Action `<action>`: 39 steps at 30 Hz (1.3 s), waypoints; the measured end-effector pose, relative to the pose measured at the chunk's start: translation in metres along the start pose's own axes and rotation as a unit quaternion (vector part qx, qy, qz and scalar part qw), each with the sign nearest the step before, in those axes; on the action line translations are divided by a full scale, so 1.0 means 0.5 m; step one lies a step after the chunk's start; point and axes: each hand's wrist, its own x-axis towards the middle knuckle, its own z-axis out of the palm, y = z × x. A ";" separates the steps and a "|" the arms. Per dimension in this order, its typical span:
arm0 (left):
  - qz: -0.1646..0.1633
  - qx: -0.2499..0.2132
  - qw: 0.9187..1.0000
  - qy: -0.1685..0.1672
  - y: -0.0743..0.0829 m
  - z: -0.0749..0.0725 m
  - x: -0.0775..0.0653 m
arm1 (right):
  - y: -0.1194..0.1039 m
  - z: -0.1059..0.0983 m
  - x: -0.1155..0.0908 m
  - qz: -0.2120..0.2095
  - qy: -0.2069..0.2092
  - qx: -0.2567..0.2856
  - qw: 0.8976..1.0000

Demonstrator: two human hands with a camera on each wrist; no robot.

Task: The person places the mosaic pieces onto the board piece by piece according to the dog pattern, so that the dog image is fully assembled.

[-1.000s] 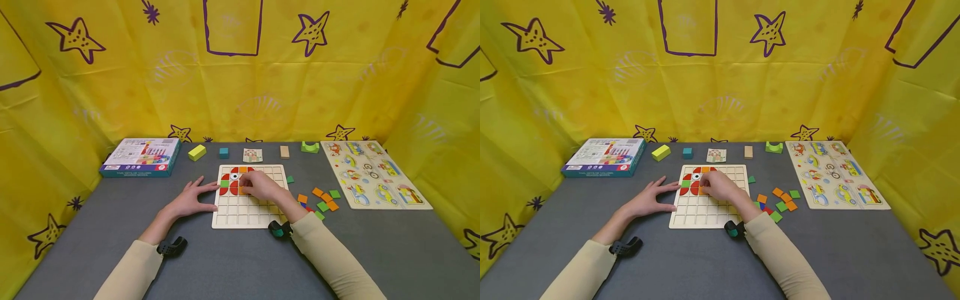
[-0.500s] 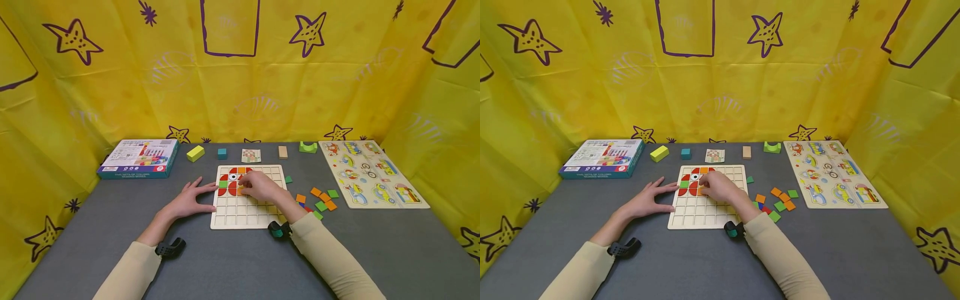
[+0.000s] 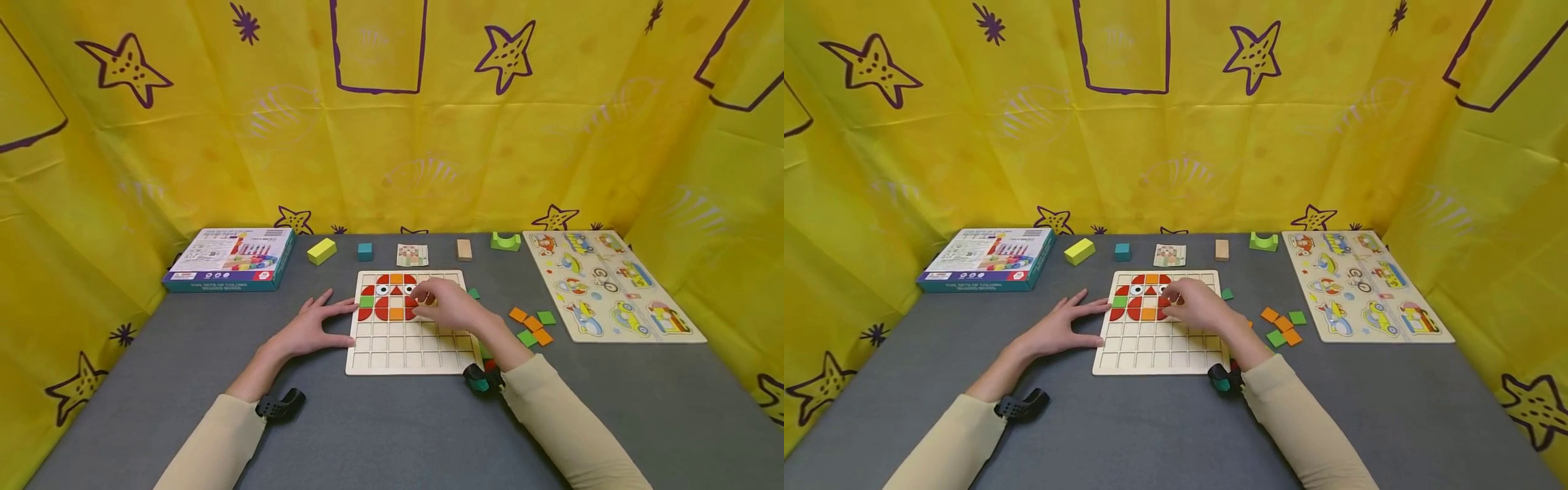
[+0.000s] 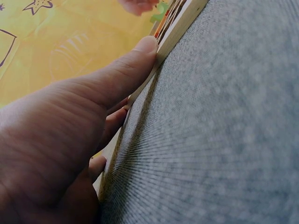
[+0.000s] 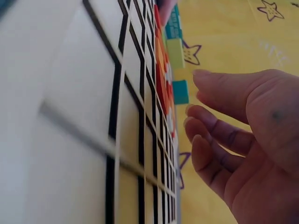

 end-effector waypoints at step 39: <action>0.000 0.001 1.000 -0.001 -0.002 -0.002 -0.002 | 0.120 -0.065 -0.227 0.006 -0.003 -0.030 1.000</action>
